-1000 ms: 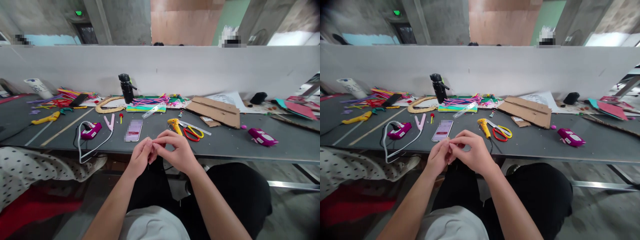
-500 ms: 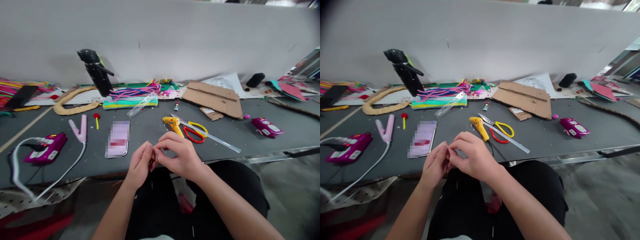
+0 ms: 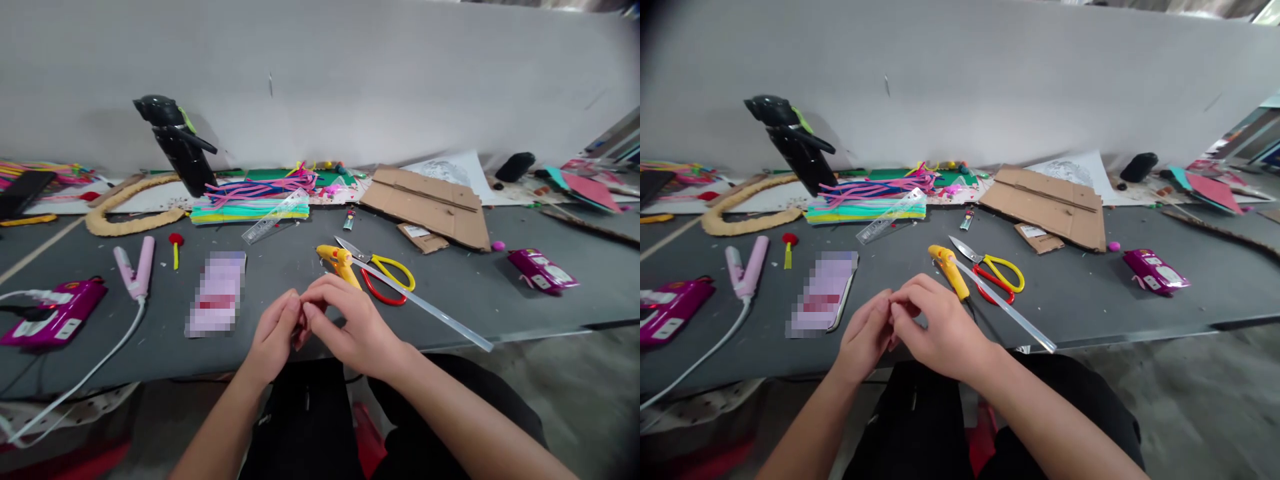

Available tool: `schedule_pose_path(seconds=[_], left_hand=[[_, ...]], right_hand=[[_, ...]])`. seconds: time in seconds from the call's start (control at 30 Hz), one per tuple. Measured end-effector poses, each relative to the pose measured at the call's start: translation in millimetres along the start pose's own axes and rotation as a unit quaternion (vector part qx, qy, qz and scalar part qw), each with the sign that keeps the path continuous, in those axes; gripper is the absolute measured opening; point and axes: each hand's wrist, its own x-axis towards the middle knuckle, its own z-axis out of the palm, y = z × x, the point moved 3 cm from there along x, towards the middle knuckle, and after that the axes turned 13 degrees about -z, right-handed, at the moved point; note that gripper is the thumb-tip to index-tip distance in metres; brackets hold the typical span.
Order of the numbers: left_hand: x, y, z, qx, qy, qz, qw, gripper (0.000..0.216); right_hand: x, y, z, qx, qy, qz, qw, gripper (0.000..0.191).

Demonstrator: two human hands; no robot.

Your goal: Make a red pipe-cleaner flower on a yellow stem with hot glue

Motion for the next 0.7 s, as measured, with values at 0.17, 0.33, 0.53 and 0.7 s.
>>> schedule_pose_path(seconds=[0.17,0.33,0.53,0.7], left_hand=[[-3.9,-7.4,-1.4,0.054,0.038,0.041,0.997,0.043],[-3.6,-6.4,1.3,0.040,0.054,0.041,0.997,0.043],[-1.0,-8.4,2.4,0.010,0.099,0.064,0.993,0.044],[-31.2,5.1,-8.3,0.116,0.165,0.070,0.977,0.050]], right_hand=[[-6.1,7.5,-0.5,0.041,-0.025,0.002,0.999,0.011],[-1.8,11.6,1.2,0.002,-0.076,-0.010,0.997,0.015],[5.9,8.8,14.7,-0.082,-0.110,0.016,0.990,0.020],[4.1,5.7,35.0,-0.106,-0.082,0.031,0.990,0.020]])
